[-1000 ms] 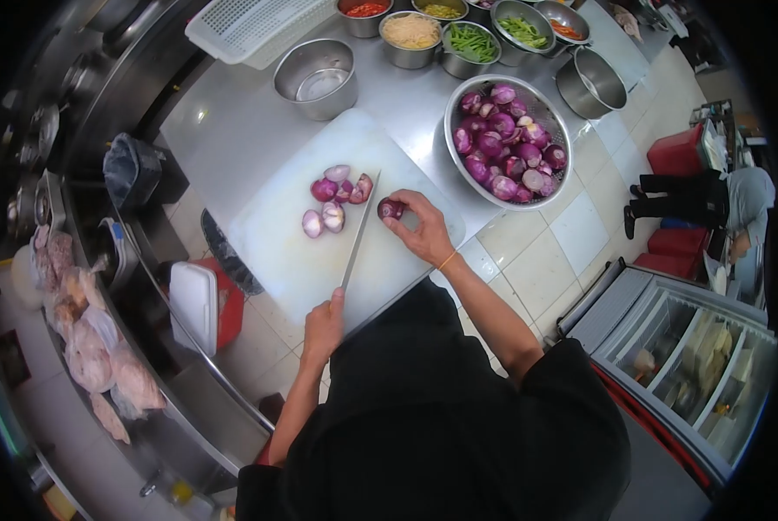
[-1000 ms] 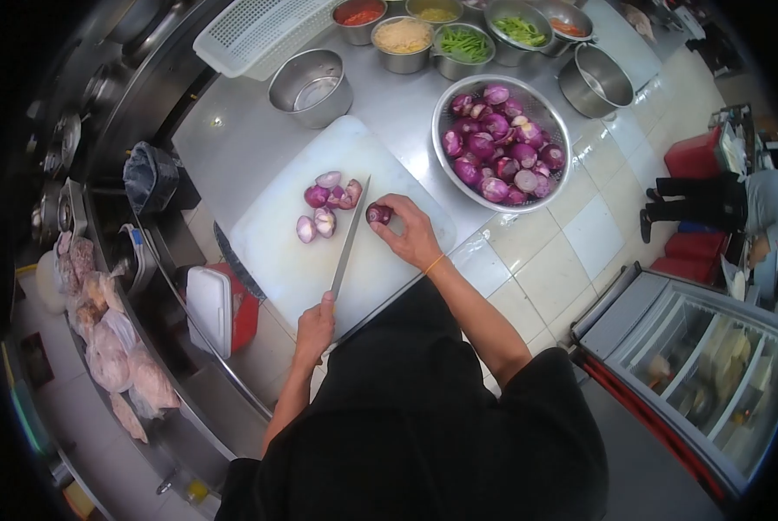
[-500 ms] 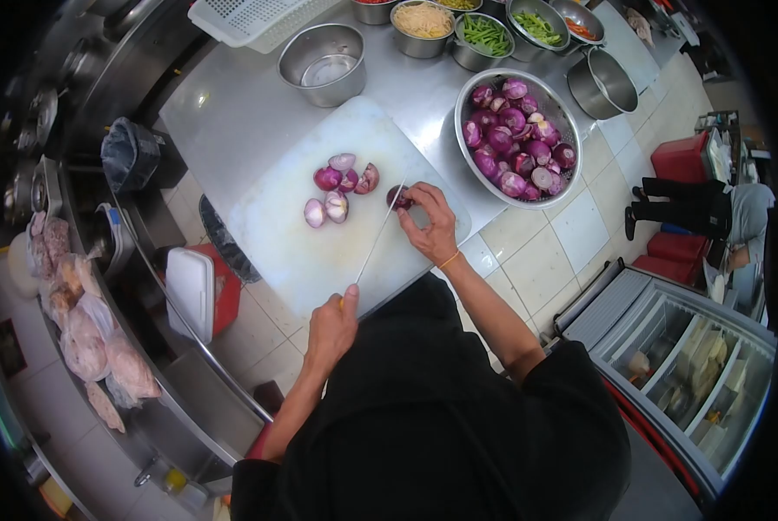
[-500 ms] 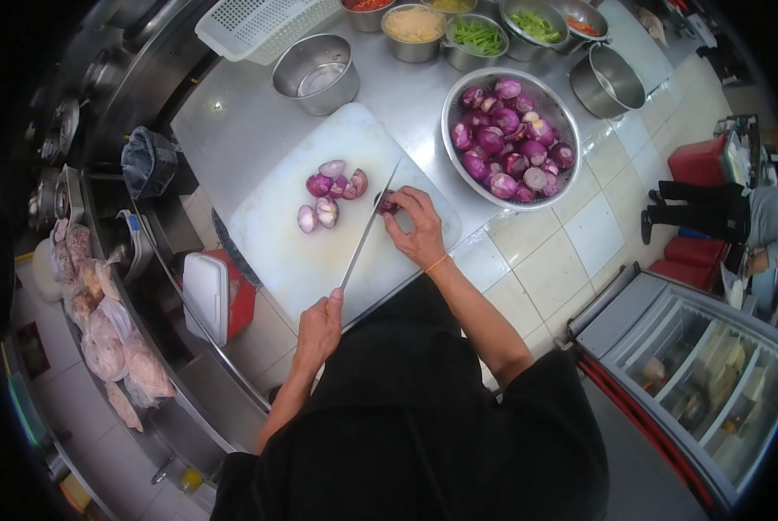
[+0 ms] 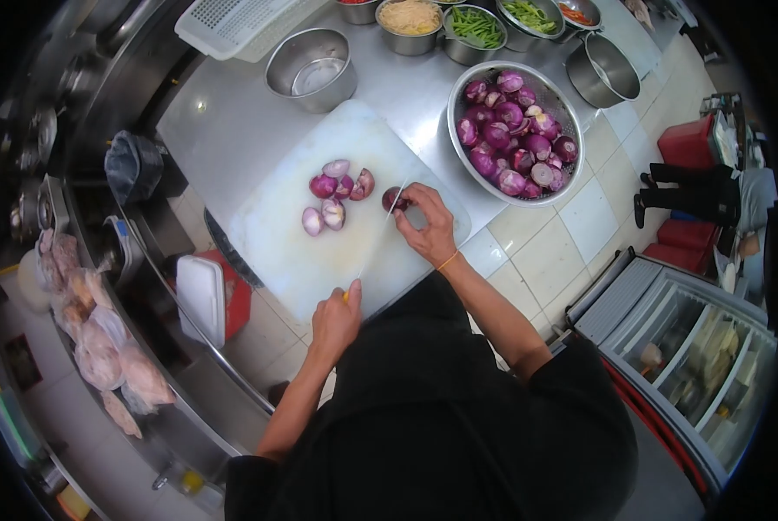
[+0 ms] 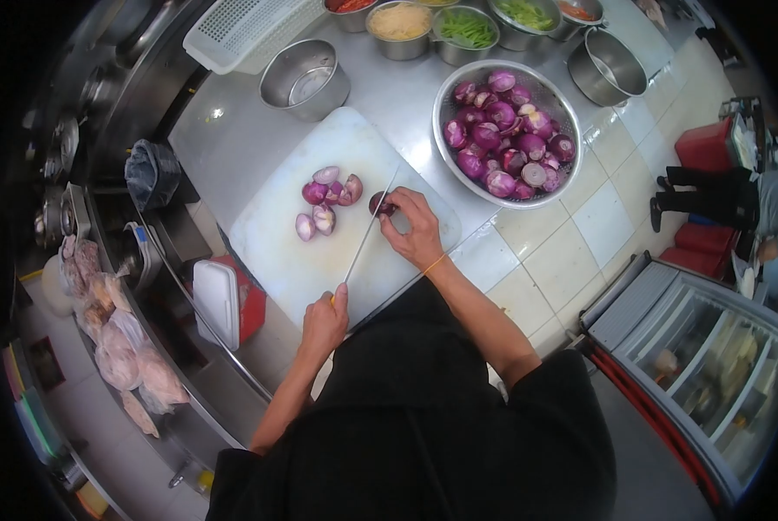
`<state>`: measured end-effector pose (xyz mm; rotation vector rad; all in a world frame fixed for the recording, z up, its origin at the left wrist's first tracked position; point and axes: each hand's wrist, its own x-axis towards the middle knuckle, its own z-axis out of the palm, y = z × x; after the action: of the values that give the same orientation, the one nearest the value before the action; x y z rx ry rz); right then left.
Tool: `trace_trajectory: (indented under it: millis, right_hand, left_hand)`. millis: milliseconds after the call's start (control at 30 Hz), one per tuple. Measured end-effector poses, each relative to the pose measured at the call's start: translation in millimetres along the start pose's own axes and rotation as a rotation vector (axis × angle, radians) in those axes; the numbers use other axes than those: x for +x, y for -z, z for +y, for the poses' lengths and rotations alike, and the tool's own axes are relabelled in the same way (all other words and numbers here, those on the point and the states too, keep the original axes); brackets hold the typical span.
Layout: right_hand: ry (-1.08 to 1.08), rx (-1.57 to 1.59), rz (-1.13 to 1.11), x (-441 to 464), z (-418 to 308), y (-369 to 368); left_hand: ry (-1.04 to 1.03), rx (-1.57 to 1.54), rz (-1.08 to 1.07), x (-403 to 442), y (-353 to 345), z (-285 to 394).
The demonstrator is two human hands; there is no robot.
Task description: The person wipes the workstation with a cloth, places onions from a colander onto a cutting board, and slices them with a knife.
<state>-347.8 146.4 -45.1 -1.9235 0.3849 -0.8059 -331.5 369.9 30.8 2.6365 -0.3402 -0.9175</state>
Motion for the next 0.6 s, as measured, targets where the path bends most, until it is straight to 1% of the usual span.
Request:
trace_trajectory:
  millis: [67,167,233,267,300,367,433,467,500,567,600]
  right_hand:
    - [0.010,0.000,-0.027,0.5,-0.4,0.9]
    - [-0.039,0.014,-0.001,-3.6,3.4,-3.9]
    - [-0.012,-0.014,0.056,-6.6,5.8,-13.1]
    - [0.003,-0.037,0.100,-3.3,8.4,-18.7]
    - [-0.062,0.039,0.108,-3.1,5.8,-27.0]
    - [-0.001,0.028,0.089,19.8,-32.8,-28.5]
    - [-0.088,0.115,-0.018,22.3,-19.1,-45.1]
    - [-0.128,0.162,-0.072,23.5,-8.5,-49.7]
    - [-0.040,0.064,-0.034,25.0,0.2,-49.6]
    - [0.024,-0.045,0.036,31.1,18.8,-28.2]
    - [0.025,-0.134,0.082,35.1,21.8,-6.3]
  left_hand:
    - [-0.015,-0.014,-0.002,15.5,-7.2,0.7]
    - [-0.042,-0.061,-0.008,35.6,-12.4,1.0]
    - [-0.058,-0.088,-0.030,39.1,-7.7,-5.3]
    - [-0.054,-0.119,0.005,42.2,-4.5,-3.5]
    - [-0.043,-0.150,0.027,37.6,-3.4,-3.8]
    - [0.008,-0.226,0.057,27.5,5.5,-0.1]
    - [0.095,-0.316,0.083,15.7,24.1,5.2]
    - [0.092,-0.314,0.102,13.3,25.0,1.4]
    - [0.090,-0.313,0.123,10.4,25.8,-3.7]
    - [0.070,-0.294,0.142,5.4,21.8,-19.1]
    - [0.065,-0.302,0.108,1.4,15.8,-27.4]
